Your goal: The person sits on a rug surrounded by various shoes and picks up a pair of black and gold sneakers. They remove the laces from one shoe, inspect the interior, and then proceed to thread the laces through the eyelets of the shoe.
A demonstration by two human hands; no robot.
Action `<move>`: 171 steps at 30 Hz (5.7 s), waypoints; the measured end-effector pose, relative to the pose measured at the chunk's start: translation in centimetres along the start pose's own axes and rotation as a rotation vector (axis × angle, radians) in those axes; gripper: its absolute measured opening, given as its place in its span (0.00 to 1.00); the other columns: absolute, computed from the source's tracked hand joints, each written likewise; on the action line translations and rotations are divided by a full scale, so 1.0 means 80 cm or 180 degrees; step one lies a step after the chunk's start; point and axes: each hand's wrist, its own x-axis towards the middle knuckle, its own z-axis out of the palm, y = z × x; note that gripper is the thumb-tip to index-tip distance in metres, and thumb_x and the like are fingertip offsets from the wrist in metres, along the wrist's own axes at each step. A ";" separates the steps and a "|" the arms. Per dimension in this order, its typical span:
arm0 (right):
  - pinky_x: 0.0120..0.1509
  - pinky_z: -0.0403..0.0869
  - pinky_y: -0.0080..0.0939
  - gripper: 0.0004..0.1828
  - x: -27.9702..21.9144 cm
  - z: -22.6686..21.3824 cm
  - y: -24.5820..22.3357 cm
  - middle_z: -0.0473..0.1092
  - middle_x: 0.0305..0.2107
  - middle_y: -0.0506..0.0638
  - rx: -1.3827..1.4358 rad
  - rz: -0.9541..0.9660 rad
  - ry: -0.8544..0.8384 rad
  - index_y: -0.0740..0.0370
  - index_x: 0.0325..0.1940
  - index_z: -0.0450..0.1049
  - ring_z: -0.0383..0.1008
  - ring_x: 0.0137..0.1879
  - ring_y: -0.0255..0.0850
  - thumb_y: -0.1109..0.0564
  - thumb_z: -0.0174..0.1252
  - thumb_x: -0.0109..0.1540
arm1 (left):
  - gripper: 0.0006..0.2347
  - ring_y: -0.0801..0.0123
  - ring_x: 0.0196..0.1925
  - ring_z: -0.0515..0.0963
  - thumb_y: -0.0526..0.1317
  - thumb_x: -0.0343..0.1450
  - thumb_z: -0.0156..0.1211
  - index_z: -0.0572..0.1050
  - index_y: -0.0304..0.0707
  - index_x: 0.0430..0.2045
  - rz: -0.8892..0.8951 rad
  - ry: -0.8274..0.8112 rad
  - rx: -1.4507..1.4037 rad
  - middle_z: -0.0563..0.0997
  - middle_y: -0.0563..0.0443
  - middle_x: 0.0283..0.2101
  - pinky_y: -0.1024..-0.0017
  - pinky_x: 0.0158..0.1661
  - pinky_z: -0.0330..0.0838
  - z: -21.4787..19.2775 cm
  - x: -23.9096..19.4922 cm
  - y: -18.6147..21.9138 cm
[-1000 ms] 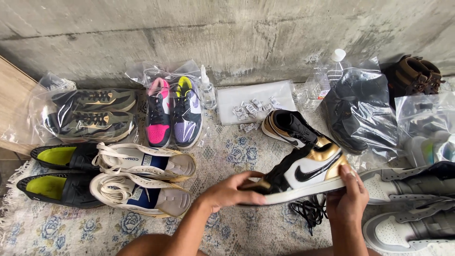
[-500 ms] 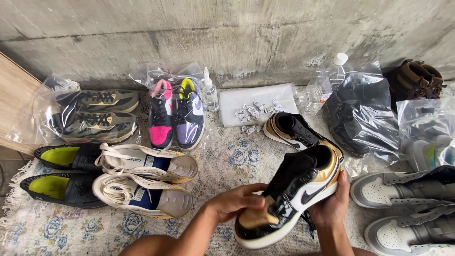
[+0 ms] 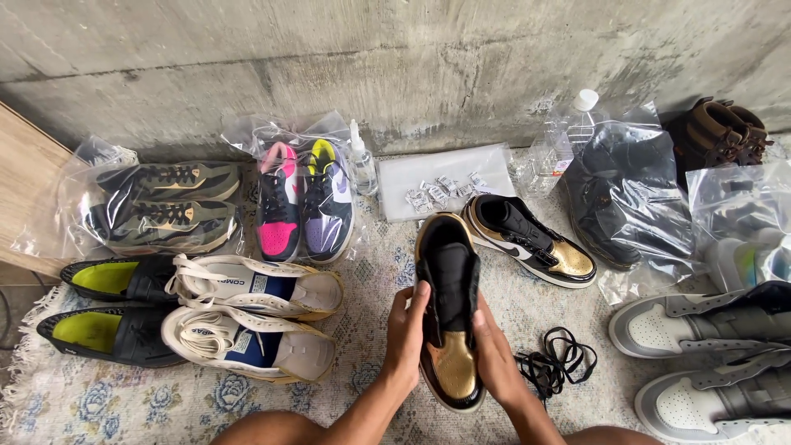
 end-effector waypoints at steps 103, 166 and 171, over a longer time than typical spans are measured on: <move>0.30 0.64 0.31 0.15 -0.124 -0.117 0.028 0.76 0.24 0.56 0.2099 -0.0459 0.0451 0.67 0.55 0.79 0.63 0.24 0.34 0.66 0.55 0.66 | 0.08 0.78 0.21 0.69 0.33 0.73 0.58 0.81 0.35 0.42 0.3548 0.0065 0.1713 0.76 0.57 0.22 0.84 0.20 0.62 -0.123 -0.084 0.117; 0.25 0.63 0.30 0.17 -0.080 -0.097 0.013 0.76 0.18 0.46 -0.2421 0.1517 0.0504 0.58 0.30 0.84 0.69 0.20 0.32 0.42 0.68 0.60 | 0.08 0.81 0.30 0.61 0.26 0.76 0.50 0.69 0.32 0.25 0.2286 0.0615 0.1182 0.69 0.50 0.34 0.79 0.38 0.66 -0.600 -0.147 0.177; 0.24 0.62 0.31 0.18 -0.083 -0.095 0.025 0.75 0.15 0.45 -0.2093 0.1203 0.0321 0.58 0.27 0.83 0.66 0.18 0.32 0.41 0.70 0.58 | 0.13 0.66 0.22 0.60 0.33 0.78 0.68 0.75 0.19 0.26 0.2115 0.2753 0.3140 0.65 0.45 0.17 0.72 0.27 0.54 -0.596 -0.139 0.136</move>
